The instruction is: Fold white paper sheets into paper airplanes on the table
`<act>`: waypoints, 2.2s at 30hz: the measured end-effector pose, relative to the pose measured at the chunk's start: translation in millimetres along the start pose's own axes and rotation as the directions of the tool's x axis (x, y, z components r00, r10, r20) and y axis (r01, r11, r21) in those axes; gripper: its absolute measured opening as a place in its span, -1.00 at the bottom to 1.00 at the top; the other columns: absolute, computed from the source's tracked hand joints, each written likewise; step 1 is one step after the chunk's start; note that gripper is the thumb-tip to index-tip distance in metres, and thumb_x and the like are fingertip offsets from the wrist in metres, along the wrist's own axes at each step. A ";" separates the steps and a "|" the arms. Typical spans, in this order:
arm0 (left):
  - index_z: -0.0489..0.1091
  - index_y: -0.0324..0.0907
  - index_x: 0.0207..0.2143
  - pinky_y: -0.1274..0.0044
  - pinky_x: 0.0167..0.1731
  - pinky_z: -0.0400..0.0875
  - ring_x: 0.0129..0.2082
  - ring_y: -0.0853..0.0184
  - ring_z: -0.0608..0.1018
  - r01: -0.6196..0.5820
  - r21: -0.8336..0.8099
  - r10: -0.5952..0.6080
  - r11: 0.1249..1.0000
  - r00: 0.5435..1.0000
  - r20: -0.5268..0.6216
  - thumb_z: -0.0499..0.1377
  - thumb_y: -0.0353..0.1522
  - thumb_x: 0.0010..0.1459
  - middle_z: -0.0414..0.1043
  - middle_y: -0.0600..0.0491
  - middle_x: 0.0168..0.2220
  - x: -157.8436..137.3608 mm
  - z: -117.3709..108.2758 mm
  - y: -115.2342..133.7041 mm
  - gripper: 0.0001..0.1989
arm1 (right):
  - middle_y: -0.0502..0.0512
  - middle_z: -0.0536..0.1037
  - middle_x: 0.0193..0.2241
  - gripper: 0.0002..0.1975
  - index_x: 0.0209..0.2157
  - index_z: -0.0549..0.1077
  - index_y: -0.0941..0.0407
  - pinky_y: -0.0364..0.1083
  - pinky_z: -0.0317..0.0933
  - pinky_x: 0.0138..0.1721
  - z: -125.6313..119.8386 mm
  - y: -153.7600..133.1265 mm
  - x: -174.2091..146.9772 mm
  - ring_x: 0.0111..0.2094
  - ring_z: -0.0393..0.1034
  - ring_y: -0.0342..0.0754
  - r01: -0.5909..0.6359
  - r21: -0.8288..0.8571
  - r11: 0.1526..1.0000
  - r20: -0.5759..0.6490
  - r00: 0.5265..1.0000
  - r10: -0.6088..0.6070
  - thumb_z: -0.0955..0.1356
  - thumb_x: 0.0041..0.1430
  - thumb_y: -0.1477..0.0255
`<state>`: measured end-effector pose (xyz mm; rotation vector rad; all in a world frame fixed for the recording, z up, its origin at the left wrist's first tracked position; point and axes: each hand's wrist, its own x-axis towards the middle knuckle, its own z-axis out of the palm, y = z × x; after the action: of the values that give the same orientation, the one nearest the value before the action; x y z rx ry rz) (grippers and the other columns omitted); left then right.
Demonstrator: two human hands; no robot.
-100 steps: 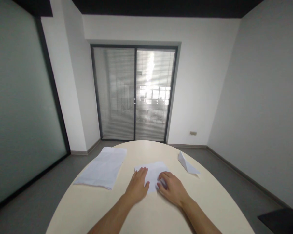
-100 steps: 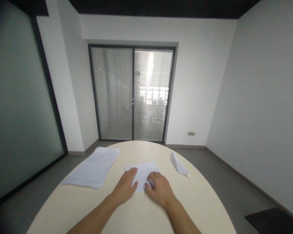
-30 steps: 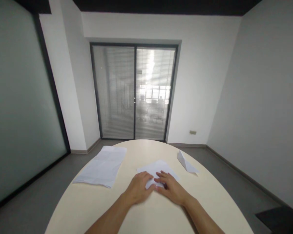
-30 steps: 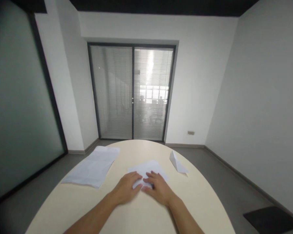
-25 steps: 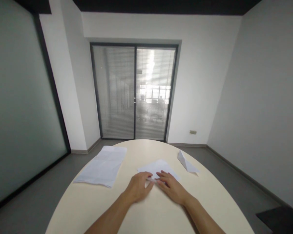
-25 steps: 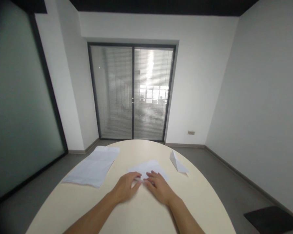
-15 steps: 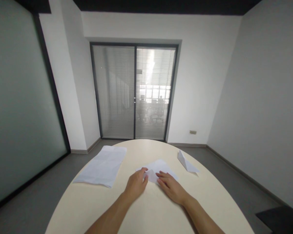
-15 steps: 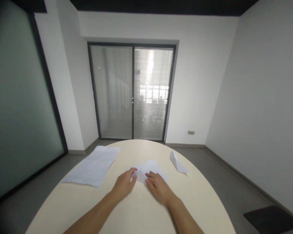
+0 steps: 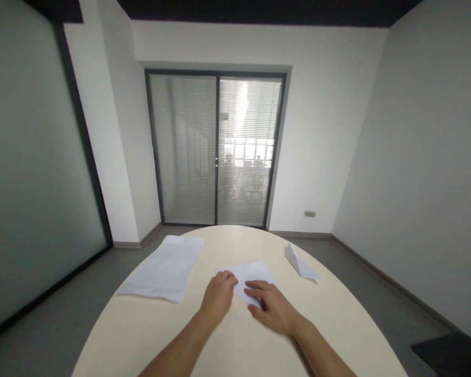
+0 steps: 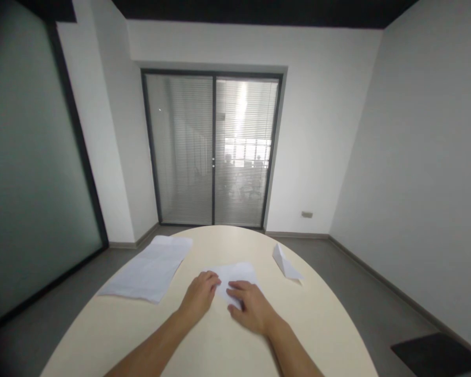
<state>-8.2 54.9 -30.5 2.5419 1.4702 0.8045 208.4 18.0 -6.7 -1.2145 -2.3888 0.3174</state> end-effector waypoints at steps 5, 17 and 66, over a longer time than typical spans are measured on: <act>0.50 -0.11 -0.12 0.41 0.01 0.30 -0.06 0.22 0.46 0.001 0.013 -0.001 1.000 1.000 0.010 0.08 -0.38 0.25 0.50 0.01 -0.10 -2.2 -1.1 7.4 -0.77 | 0.10 0.46 0.14 -0.52 0.12 0.45 -0.01 0.19 0.14 0.19 -4.3 -4.9 0.8 0.19 0.27 0.19 0.009 0.018 1.000 0.044 0.999 -0.009 0.35 0.14 0.30; 0.43 -0.13 0.08 0.20 0.23 0.07 0.19 0.06 0.32 0.067 0.047 -0.068 0.997 0.997 0.022 0.11 -0.25 0.20 0.39 -0.07 0.14 -10.2 -4.7 15.6 -0.59 | 0.18 0.31 0.25 -0.38 0.18 0.38 -0.01 0.28 -0.09 0.29 -7.2 4.1 -8.9 0.30 0.09 0.28 -0.068 -0.002 0.998 0.072 0.995 0.068 0.38 0.10 0.11; 0.46 -0.17 0.01 0.22 0.25 0.10 0.22 0.11 0.33 -0.004 -0.045 0.006 0.999 0.999 0.038 0.05 -0.24 0.28 0.39 -0.09 0.16 -13.5 5.6 20.2 -0.64 | 0.18 0.36 0.22 -0.46 0.13 0.43 -0.04 0.28 -0.07 0.28 3.6 5.4 -12.3 0.27 0.14 0.24 -0.060 0.059 0.996 0.050 0.997 0.057 0.35 0.15 0.07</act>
<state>5.0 34.0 -33.8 2.5143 1.4189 0.7761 216.9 11.2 -15.4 -1.2648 -2.3694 0.4395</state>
